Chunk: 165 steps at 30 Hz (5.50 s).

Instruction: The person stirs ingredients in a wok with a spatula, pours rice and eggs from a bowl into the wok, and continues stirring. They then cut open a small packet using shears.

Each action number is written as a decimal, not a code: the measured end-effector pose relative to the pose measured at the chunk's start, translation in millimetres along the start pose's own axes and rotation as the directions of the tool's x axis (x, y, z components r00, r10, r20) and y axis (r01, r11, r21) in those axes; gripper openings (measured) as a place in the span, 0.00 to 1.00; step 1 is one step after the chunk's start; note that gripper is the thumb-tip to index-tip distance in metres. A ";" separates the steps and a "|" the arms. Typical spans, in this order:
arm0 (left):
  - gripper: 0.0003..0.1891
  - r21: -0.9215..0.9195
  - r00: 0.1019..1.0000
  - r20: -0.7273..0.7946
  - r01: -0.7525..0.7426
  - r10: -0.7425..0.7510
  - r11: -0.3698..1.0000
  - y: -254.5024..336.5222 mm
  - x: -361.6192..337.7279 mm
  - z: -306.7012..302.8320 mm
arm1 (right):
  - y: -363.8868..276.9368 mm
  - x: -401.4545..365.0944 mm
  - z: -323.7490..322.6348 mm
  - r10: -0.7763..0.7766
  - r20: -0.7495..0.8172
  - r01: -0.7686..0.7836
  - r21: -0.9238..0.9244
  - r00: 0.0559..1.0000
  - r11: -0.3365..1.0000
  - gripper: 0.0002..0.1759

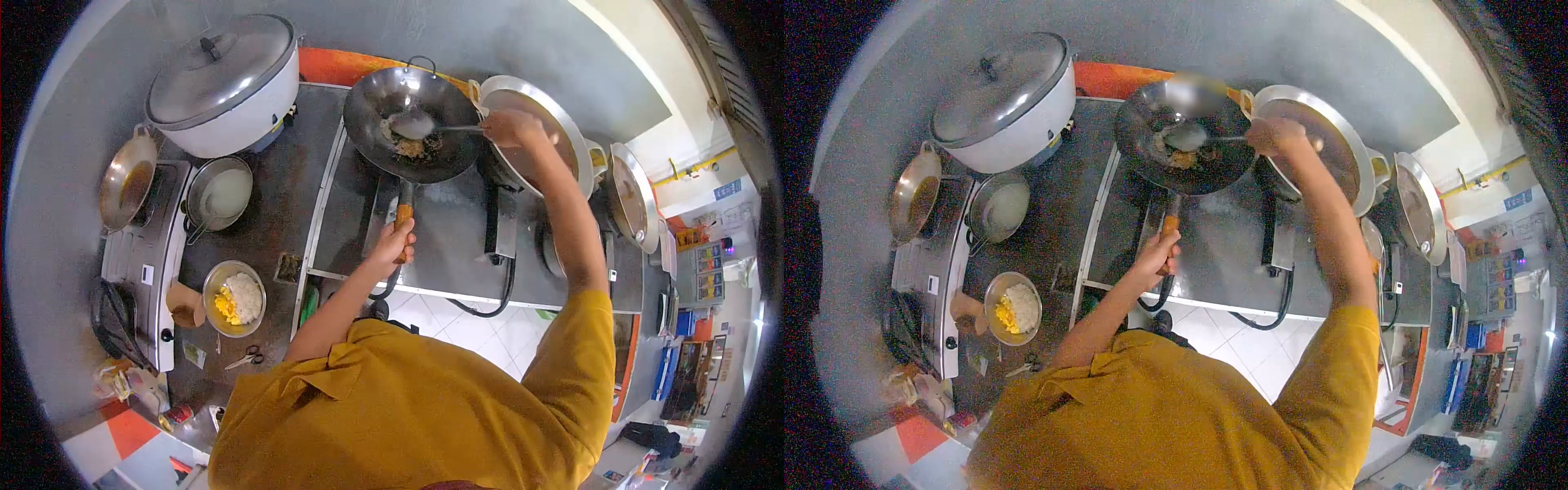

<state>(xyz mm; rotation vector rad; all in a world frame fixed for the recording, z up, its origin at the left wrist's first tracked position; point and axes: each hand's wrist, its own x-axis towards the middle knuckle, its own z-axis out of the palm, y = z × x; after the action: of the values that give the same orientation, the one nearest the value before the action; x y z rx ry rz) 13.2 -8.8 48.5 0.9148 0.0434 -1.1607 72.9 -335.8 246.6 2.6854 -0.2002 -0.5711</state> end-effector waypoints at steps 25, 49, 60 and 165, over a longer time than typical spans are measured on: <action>0.12 -0.085 1.000 0.013 0.005 -0.004 0.996 -2.4 -4.6 -4.1 | -2.3 -3.7 -49.8 -0.028 0.209 0.014 0.071 0.978 0.997 0.16; 0.11 -0.086 0.999 0.039 -0.008 0.011 0.996 -7.2 -3.1 -2.8 | -25.3 -27.4 -66.8 0.044 0.369 -0.129 0.209 0.929 0.969 0.17; 0.13 -0.071 0.999 0.003 -0.035 0.035 0.997 -3.5 -4.7 1.2 | 2.6 -0.4 -27.6 -0.117 0.229 0.052 0.272 0.966 0.961 0.22; 0.15 -0.010 0.999 -0.010 -0.049 0.049 0.999 -17.6 6.8 -0.8 | -42.0 -20.0 -97.5 0.171 0.455 -0.222 0.059 0.874 0.973 0.20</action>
<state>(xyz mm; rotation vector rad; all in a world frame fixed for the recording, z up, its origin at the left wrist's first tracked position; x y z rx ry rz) 2.5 -15.2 34.4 0.9081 0.0346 -1.1101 97.9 -259.8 319.2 2.5493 -0.6414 -1.1358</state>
